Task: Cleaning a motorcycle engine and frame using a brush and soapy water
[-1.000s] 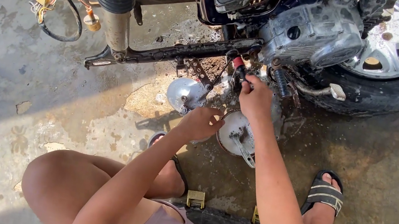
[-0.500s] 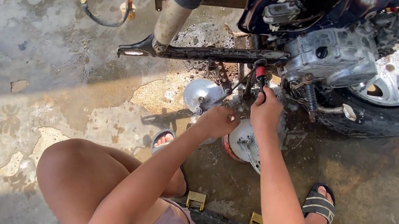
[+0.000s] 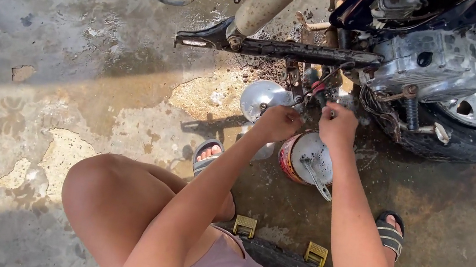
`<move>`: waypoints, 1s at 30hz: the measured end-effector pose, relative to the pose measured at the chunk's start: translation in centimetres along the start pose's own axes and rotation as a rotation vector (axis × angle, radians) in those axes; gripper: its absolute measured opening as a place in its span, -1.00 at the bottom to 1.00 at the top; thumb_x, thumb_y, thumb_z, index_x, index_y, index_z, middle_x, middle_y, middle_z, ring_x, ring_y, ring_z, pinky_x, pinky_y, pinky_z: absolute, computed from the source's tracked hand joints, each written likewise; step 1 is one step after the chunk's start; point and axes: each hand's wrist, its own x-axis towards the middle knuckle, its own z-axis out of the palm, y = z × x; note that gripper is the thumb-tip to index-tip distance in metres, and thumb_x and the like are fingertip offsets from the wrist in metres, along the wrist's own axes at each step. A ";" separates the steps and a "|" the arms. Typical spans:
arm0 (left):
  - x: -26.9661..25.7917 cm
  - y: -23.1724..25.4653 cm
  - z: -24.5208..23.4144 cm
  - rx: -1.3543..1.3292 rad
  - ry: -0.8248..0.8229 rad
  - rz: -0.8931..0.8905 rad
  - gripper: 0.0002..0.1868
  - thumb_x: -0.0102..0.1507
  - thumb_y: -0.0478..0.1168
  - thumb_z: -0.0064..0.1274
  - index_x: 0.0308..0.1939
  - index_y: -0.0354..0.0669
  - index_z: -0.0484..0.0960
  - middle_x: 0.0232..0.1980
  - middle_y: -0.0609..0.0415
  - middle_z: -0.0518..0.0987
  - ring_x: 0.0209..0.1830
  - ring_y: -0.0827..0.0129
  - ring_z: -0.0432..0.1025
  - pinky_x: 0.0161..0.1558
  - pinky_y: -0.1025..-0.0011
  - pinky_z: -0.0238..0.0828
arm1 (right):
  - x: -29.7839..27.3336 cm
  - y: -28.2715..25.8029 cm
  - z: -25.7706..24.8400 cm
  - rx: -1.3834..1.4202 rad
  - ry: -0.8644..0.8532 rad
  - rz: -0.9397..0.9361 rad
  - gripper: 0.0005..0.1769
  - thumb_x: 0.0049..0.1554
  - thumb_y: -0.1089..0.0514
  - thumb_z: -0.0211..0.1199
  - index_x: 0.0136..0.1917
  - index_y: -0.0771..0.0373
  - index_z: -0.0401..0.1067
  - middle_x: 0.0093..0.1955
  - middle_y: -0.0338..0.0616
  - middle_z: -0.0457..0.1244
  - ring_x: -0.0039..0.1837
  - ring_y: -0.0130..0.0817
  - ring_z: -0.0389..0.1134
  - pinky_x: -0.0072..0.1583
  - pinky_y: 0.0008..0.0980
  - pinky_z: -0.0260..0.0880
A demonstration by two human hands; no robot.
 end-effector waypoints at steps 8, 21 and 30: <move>1.9 -0.8 0.8 -0.106 0.007 0.011 -0.53 0.20 0.10 0.01 0.05 0.01 0.76 -0.33 -0.01 0.76 -0.14 0.01 0.67 0.04 0.09 0.60 | 0.6 1.7 -0.5 0.054 0.195 -0.142 -0.71 0.35 0.23 0.14 0.27 0.39 0.50 -0.05 0.45 0.37 -0.06 0.23 0.47 -0.23 -0.08 0.56; -0.6 0.9 0.1 -0.032 0.028 -0.008 -0.52 0.23 0.13 0.00 0.07 0.02 0.76 -0.03 -0.12 0.75 0.13 -0.16 0.58 0.21 -0.01 0.52 | 0.9 3.9 1.7 0.188 0.248 -0.143 -0.70 0.39 0.25 0.09 0.32 0.41 0.46 -0.16 0.41 0.37 -0.16 0.11 0.47 -0.31 -0.24 0.45; 0.6 0.2 0.6 -0.048 0.036 -0.004 -0.53 0.24 0.09 -0.04 0.06 0.00 0.76 -0.03 -0.16 0.75 0.12 -0.22 0.57 0.19 -0.04 0.52 | 0.6 3.6 0.6 0.107 0.129 -0.067 -0.70 0.38 0.15 0.14 0.32 0.25 0.50 -0.28 0.09 0.38 -0.26 -0.18 0.44 -0.34 -0.37 0.42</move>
